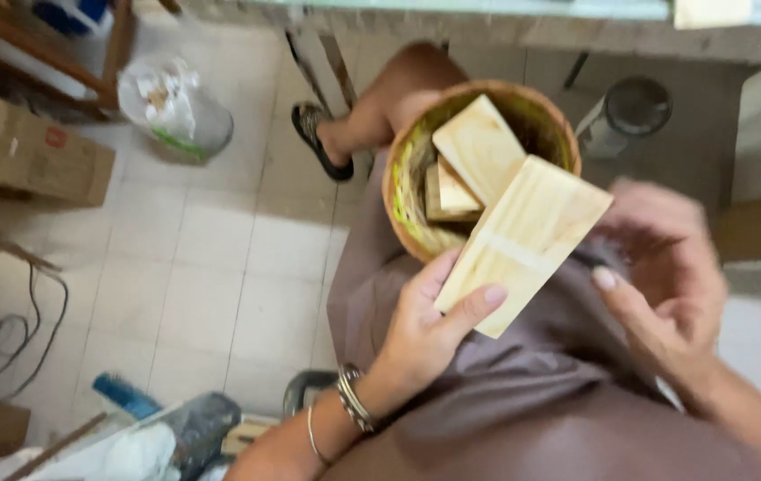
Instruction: Applying white tape to small wooden blocks and organizing them in a basket.
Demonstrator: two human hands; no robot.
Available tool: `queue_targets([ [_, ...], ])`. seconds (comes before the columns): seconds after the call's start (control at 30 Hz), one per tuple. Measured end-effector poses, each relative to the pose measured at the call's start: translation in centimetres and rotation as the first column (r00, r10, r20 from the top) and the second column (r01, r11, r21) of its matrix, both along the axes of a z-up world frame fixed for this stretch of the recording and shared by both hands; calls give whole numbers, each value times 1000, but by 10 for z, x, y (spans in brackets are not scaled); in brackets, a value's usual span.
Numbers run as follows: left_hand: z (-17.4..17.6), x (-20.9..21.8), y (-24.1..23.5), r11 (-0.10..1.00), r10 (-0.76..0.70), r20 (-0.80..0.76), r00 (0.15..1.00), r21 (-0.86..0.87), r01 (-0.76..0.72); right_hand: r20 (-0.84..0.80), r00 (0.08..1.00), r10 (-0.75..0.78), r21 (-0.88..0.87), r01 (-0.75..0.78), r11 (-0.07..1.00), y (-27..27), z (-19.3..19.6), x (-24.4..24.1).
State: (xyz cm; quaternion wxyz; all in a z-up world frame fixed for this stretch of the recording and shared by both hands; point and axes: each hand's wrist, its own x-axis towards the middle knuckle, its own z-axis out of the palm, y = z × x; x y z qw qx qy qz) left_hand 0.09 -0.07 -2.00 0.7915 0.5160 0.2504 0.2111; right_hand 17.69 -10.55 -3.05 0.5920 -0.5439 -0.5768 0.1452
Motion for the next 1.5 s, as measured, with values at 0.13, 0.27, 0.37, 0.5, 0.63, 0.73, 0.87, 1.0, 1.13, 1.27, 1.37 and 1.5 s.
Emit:
queue_targets([
  [0.13,-5,2,-8,976,126,24,992,178,-128,-302,949,85,-393,-205,896,0,-2,-15],
  [0.27,-2,7,-10,854,72,-16,997,518,-53,-401,894,199,-362,-354,862,12,16,-23],
  [0.37,-1,7,-9,783,-10,-101,995,618,71,-660,749,-62,-317,-203,926,5,-13,-13],
  [0.5,0,-1,-5,777,-368,-98,925,513,364,-523,798,-299,-269,179,946,28,-6,46],
  [0.63,-45,-32,0,362,-645,-318,695,674,644,-386,757,-527,-230,474,850,36,-8,110],
  [0.73,-66,-46,1,523,-554,-148,819,704,481,-374,745,-552,-231,502,834,40,-10,128],
  [0.87,-85,-65,-4,718,-144,-141,979,666,202,-394,779,-488,-287,401,870,59,-26,120],
  [1.0,-62,-47,6,453,-57,-117,992,882,130,-471,809,-352,-197,293,936,80,-14,108],
  [1.13,34,-12,28,428,117,61,991,898,-106,183,840,-510,-119,534,837,89,17,140],
  [1.27,70,18,81,157,361,-118,925,986,65,560,769,-308,-92,427,900,99,74,154],
  [1.37,52,45,138,44,335,89,938,993,-110,745,641,-184,-142,422,895,126,106,140],
  [1.5,47,70,170,-82,281,1,960,996,23,648,758,74,-462,314,829,185,119,125],
])
